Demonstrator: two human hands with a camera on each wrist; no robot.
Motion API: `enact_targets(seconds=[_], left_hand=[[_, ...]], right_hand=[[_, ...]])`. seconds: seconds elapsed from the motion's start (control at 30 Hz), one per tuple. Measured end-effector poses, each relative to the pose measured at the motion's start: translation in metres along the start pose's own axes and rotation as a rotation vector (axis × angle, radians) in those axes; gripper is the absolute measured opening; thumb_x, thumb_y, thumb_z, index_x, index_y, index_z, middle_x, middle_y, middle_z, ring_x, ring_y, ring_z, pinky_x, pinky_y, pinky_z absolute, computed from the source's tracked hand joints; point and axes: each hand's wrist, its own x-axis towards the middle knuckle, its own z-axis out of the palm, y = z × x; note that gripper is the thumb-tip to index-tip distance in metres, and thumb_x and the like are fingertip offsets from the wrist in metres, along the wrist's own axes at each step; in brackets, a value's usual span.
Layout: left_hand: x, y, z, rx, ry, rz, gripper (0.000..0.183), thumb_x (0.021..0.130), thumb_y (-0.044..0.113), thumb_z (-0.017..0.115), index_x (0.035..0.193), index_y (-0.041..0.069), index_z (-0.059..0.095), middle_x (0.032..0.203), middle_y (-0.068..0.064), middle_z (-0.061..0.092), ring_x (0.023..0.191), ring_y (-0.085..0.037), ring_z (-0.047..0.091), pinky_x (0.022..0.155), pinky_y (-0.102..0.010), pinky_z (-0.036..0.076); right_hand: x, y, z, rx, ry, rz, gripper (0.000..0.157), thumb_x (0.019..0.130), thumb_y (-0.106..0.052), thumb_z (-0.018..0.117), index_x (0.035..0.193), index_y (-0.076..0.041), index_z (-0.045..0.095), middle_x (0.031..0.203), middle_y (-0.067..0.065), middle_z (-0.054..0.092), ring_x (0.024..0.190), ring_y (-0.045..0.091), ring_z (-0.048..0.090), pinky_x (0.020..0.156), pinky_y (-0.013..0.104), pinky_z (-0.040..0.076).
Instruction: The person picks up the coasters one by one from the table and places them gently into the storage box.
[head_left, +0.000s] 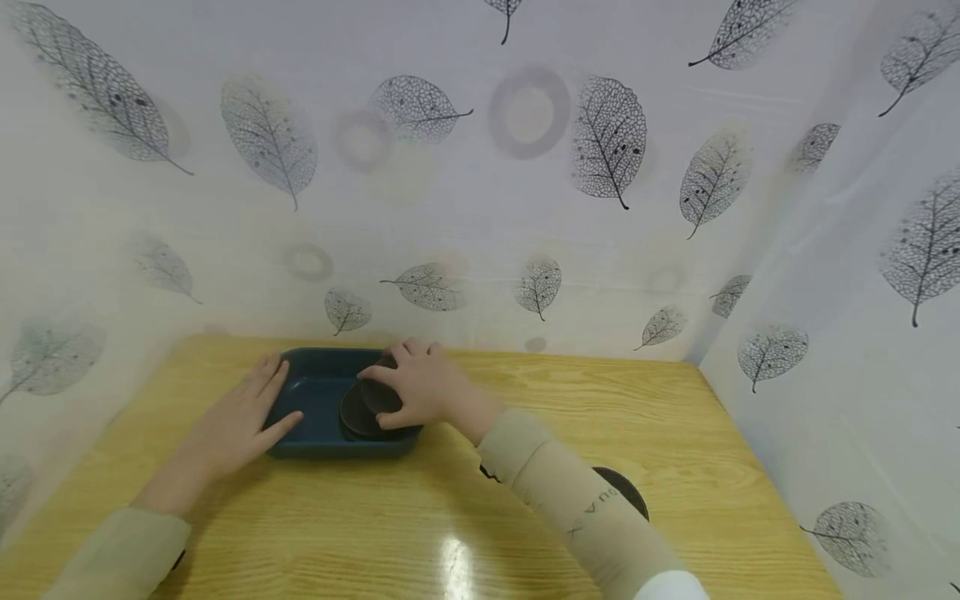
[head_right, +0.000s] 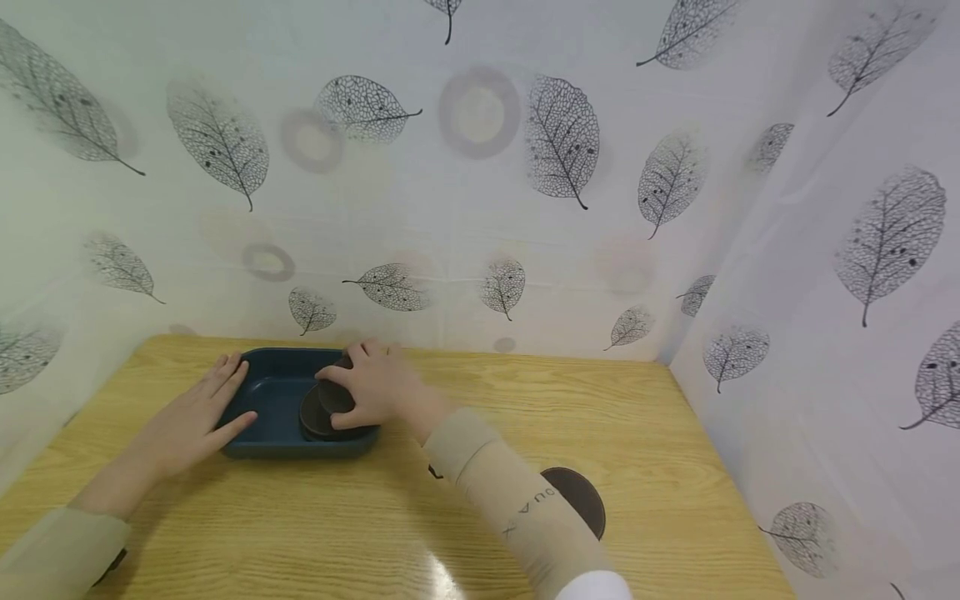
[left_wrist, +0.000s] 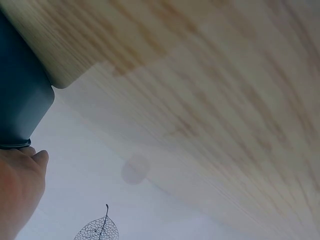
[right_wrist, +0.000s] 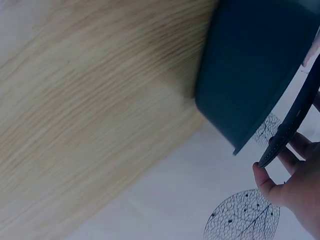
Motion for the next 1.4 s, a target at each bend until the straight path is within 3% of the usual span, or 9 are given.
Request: enact_targets(seconds=[0.27, 0.77, 1.2, 1.4], left_hand=[[0.000, -0.001, 0.000, -0.011, -0.005, -0.003, 0.091, 0.107, 0.047, 0.059, 0.165, -0.011, 0.020, 0.173, -0.035, 0.014, 0.162, -0.053, 0.014, 0.123, -0.071, 0.029], [-0.001, -0.001, 0.003, -0.012, 0.010, 0.004, 0.090, 0.107, 0.048, 0.058, 0.165, -0.011, 0.021, 0.173, -0.035, 0.015, 0.162, -0.052, 0.015, 0.123, -0.071, 0.029], [0.000, -0.001, 0.002, -0.015, -0.011, -0.004, 0.090, 0.108, 0.047, 0.057, 0.165, -0.011, 0.019, 0.173, -0.035, 0.012, 0.162, -0.052, 0.013, 0.126, -0.070, 0.026], [0.000, -0.001, 0.001, -0.021, 0.001, 0.001, 0.090, 0.108, 0.047, 0.058, 0.165, -0.011, 0.019, 0.173, -0.034, 0.012, 0.162, -0.052, 0.013, 0.127, -0.069, 0.025]], right_hand=[[0.015, -0.019, 0.004, 0.002, -0.002, -0.041, 0.071, 0.095, -0.070, 0.061, 0.160, -0.046, 0.043, 0.160, 0.003, 0.046, 0.149, 0.024, 0.043, 0.116, 0.052, 0.047], [0.020, -0.023, 0.020, 0.017, -0.016, -0.007, 0.071, 0.097, -0.070, 0.059, 0.161, -0.044, 0.042, 0.163, 0.003, 0.045, 0.149, 0.025, 0.044, 0.115, 0.052, 0.047], [0.005, -0.015, 0.019, 0.022, 0.020, -0.039, 0.068, 0.100, -0.065, 0.059, 0.161, -0.038, 0.044, 0.163, 0.006, 0.046, 0.151, 0.027, 0.043, 0.123, 0.051, 0.042], [-0.011, -0.007, 0.011, 0.034, 0.019, -0.054, 0.069, 0.101, -0.064, 0.059, 0.162, -0.037, 0.042, 0.164, 0.007, 0.045, 0.151, 0.028, 0.043, 0.122, 0.051, 0.043]])
